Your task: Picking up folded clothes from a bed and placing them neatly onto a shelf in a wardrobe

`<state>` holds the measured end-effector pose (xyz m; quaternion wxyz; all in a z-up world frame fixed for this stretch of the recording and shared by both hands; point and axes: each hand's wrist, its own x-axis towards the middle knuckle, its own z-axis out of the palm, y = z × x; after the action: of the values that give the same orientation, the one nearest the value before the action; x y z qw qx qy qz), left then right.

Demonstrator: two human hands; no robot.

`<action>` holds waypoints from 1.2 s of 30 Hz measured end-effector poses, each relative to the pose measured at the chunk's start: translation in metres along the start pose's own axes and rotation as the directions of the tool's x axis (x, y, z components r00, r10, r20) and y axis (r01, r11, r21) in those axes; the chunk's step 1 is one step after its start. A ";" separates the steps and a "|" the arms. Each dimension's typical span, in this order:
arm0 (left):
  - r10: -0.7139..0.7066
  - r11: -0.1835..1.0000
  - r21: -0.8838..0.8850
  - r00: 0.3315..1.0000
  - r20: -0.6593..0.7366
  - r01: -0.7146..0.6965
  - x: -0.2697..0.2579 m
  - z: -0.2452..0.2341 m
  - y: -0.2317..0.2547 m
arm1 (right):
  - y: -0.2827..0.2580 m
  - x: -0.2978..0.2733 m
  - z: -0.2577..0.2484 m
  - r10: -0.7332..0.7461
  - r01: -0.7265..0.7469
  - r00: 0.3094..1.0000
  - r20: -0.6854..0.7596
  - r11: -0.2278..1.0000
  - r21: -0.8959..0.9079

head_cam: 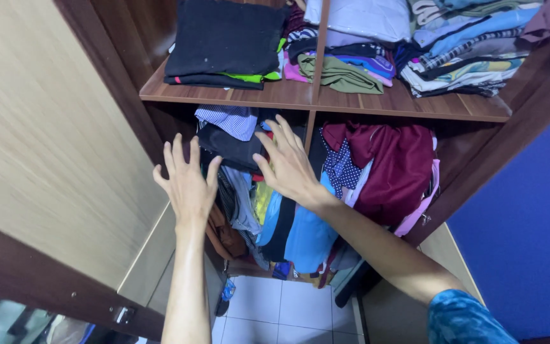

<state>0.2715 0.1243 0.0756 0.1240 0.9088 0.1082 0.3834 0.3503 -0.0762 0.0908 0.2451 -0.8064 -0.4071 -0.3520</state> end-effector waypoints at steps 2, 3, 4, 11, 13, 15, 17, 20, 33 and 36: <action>-0.026 1.000 0.015 1.000 0.001 0.026 -0.010 0.003 0.000 | 0.000 -0.008 0.005 -0.023 0.023 1.000 0.003 1.000 0.007; -0.042 0.999 0.024 0.999 0.006 0.042 -0.015 0.005 0.001 | 0.001 -0.012 0.008 -0.037 0.037 0.999 0.001 0.999 0.007; -0.059 0.998 0.032 0.998 0.006 0.058 -0.022 0.005 0.001 | 0.000 -0.015 0.009 -0.047 0.046 0.999 0.011 0.999 0.020; -0.144 0.982 0.122 0.990 -0.005 0.143 -0.067 0.010 -0.008 | 0.005 -0.040 0.023 -0.079 0.076 0.996 0.052 0.995 0.065; -0.172 0.975 0.143 0.985 -0.010 0.172 -0.081 0.005 -0.007 | 0.004 -0.048 0.023 -0.097 0.091 0.993 0.065 0.991 0.095; -0.205 0.964 0.168 0.979 -0.015 0.205 -0.092 0.002 -0.009 | 0.002 -0.052 0.024 -0.111 0.103 0.990 0.089 0.990 0.093; -0.225 0.956 0.192 0.974 -0.017 0.224 -0.106 -0.002 -0.011 | 0.001 -0.060 0.029 -0.119 0.107 0.987 0.104 0.988 0.111; -0.269 0.936 0.229 0.963 -0.029 0.268 -0.123 -0.005 -0.010 | 0.001 -0.071 0.035 -0.144 0.125 0.982 0.123 0.981 0.146; -0.436 0.857 0.302 0.900 -0.009 0.418 -0.185 -0.038 0.004 | -0.033 -0.102 0.029 -0.167 0.078 0.943 0.287 0.952 0.295; -0.441 0.845 0.333 0.898 -0.010 0.419 -0.196 -0.042 0.005 | -0.031 -0.111 0.039 -0.198 0.119 0.946 0.258 0.949 0.291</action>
<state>0.1078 0.0687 -0.0263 0.0577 0.8814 0.3667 0.2920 0.2923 -0.0860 -0.0154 0.2631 -0.7715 -0.5465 -0.1920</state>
